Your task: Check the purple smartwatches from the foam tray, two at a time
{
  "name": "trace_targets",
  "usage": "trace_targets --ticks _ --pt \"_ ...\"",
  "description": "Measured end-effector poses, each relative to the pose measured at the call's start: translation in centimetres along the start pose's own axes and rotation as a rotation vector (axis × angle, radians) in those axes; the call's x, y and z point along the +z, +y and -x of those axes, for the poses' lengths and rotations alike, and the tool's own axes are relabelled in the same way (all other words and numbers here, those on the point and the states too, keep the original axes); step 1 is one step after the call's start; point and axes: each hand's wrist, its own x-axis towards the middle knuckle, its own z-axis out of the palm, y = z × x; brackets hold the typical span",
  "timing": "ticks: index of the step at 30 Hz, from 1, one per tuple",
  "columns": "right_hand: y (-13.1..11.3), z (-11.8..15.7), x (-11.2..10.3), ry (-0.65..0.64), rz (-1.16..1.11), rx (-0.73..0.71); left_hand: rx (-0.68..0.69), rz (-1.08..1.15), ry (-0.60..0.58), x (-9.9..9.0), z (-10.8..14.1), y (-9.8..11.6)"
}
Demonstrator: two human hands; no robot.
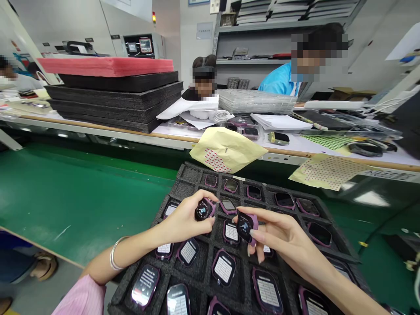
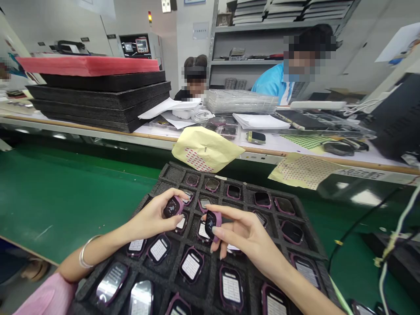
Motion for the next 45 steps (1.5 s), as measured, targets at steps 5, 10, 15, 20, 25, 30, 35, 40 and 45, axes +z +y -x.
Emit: trace_targets --ticks 5,10,15,20,25,30,35,40,45 --pt "-0.5 -0.02 0.48 0.028 -0.008 0.007 -0.026 -0.012 -0.019 -0.02 0.03 0.04" --pt "-0.39 0.04 0.23 0.015 -0.021 -0.014 -0.027 0.008 0.005 0.0 0.08 0.16" --pt "-0.21 0.03 -0.02 0.005 -0.01 -0.009 -0.044 0.001 -0.006 -0.05 0.17 0.17" --pt "-0.28 -0.03 -0.1 0.006 -0.025 -0.012 -0.053 -0.021 0.009 -0.13 0.09 -0.07" --pt "-0.49 0.14 -0.05 0.014 -0.038 -0.029 -0.046 -0.028 0.04 -0.17 0.13 0.22" --pt "-0.71 0.44 -0.02 0.036 -0.051 -0.035 -0.036 -0.019 0.056 -0.21 0.35 0.39" --pt "-0.78 0.23 0.33 0.052 -0.06 -0.024 -0.028 0.038 0.088 0.02 0.26 -0.17" --pt "-0.71 -0.18 0.74 0.052 -0.031 0.036 -0.215 0.389 -0.109 0.43 -0.07 -0.42" --pt "-0.42 -0.17 0.69 0.029 -0.014 0.059 -0.326 0.633 -0.13 0.61 -0.27 0.29"
